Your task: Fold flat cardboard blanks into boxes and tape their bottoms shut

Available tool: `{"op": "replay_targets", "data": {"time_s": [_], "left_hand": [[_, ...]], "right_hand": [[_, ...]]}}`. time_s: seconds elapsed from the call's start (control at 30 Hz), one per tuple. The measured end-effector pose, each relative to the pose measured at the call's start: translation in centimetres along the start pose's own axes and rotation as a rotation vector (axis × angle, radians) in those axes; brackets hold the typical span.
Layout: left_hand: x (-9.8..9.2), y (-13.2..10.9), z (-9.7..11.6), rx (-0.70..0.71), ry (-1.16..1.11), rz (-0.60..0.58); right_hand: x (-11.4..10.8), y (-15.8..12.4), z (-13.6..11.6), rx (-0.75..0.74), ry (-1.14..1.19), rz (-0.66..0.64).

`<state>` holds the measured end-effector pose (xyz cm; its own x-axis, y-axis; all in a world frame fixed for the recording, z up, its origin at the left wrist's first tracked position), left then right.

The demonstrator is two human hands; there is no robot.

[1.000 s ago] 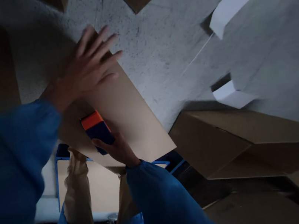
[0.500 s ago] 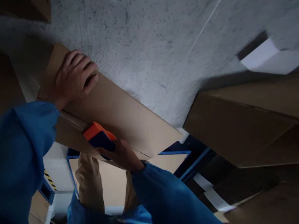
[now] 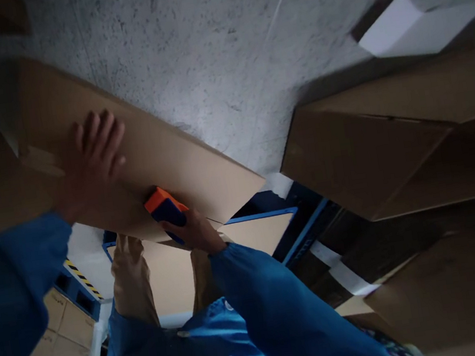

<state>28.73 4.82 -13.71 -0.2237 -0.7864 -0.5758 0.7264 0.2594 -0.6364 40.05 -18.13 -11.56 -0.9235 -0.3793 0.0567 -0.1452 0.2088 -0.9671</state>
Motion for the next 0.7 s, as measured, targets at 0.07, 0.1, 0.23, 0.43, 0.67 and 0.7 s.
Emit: {"op": "replay_targets", "data": {"time_s": [0.07,0.1,0.23,0.43,0.67,0.7], "left_hand": [[3.0,-0.7,1.0,-0.043,-0.067,-0.066],[4.0,-0.8,1.4,-0.064,-0.098,-0.081],[5.1,-0.1,1.2,-0.123,-0.251,-0.069],[5.3,0.6,-0.1,-0.173,-0.161,-0.091],[5.8,1.3,-1.2,-0.212,0.037,-0.078],[5.7,1.4,-1.4,-0.227,0.048,-0.078]], "right_hand": [[0.0,0.3,-0.3,0.022,-0.010,-0.031],[0.0,0.4,-0.4,0.031,-0.018,-0.041],[0.0,0.5,-0.1,0.050,-0.052,-0.027],[-0.1,-1.1,0.4,-0.093,-0.018,-0.127],[-3.4,-4.3,8.1,-0.023,-0.021,-0.190],[-3.8,-5.2,10.4,0.008,-0.016,-0.213]]}}
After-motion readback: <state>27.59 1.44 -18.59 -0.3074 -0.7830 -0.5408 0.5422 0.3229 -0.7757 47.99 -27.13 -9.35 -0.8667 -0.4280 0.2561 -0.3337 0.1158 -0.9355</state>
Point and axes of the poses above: each hand's wrist, its own y-axis towards the middle knuckle, its own x-axis out of the palm, z = x × y, the point moved 7 cm from there along y, towards the middle knuckle, and after that the axes turned 15 degrees about -z, right-handed, at the moved point
